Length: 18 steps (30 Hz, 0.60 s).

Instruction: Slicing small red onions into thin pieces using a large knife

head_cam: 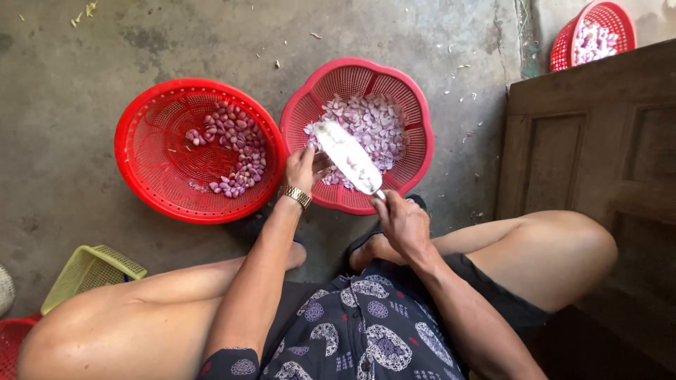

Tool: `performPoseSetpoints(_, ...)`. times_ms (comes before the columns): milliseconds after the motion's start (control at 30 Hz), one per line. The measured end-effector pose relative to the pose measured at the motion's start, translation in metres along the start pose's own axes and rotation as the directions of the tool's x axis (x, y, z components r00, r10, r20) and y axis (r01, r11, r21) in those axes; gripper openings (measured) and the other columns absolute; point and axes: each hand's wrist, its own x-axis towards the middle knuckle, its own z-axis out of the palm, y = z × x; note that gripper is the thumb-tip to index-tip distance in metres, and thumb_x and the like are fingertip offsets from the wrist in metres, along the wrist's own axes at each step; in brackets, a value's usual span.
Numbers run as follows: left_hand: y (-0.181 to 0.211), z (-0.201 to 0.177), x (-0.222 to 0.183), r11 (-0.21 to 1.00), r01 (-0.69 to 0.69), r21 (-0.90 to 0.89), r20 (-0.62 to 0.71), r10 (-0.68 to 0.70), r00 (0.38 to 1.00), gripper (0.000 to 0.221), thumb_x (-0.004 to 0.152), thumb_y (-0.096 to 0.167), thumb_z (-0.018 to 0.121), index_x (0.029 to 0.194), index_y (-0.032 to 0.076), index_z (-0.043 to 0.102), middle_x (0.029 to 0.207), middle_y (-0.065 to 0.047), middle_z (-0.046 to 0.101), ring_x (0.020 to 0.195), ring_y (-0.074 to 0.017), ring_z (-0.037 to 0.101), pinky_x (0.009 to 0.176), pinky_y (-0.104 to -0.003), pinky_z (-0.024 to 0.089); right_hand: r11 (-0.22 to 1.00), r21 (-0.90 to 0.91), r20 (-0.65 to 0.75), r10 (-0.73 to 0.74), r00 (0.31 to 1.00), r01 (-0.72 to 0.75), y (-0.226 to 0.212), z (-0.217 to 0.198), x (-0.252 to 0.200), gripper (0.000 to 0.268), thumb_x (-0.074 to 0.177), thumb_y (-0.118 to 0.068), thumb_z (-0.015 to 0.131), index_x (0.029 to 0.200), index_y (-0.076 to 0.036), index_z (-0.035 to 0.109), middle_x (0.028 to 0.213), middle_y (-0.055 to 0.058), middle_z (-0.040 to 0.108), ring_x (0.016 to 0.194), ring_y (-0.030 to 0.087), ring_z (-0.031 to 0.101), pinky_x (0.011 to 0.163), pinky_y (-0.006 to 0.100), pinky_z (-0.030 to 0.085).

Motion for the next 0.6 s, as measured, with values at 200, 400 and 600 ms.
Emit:
performPoseSetpoints(200,0.004,0.001,0.025,0.628,-0.23,0.743,-0.039,0.385,0.922,0.009,0.084,0.021,0.077,0.089,0.018,0.07,0.072,0.0,0.075,0.061,-0.014,0.074,0.048,-0.029,0.058,0.938,0.324,-0.127,0.173,0.977,-0.124,-0.015,-0.041,0.02,0.033,0.103,-0.042,0.062,0.093,-0.011,0.061,0.068,0.026,0.066,0.078,0.051,0.069,0.065,0.06,0.05)
performPoseSetpoints(400,0.008,0.041,0.08,0.023,-0.401,0.916,0.343,0.475,0.811,0.018,0.087,0.01,0.063,0.102,0.02,0.062,0.098,-0.008,0.062,0.094,-0.0336,0.069,0.081,-0.049,0.059,0.881,0.449,-0.093,0.211,0.973,-0.149,-0.012,-0.036,0.028,0.027,0.102,-0.039,0.065,0.096,-0.013,0.068,0.064,0.021,0.065,0.069,0.042,0.071,0.061,0.052,0.049)
performPoseSetpoints(600,-0.036,0.066,0.134,-0.212,-0.29,0.933,0.352,0.375,0.857,0.015,0.091,0.006,0.06,0.104,0.009,0.067,0.108,-0.016,0.065,0.093,-0.0373,0.071,0.075,-0.055,0.062,0.862,0.478,-0.047,0.219,0.975,-0.171,0.006,-0.018,0.038,0.025,0.1,-0.038,0.066,0.104,-0.013,0.07,0.07,0.026,0.065,0.075,0.048,0.068,0.062,0.054,0.049)
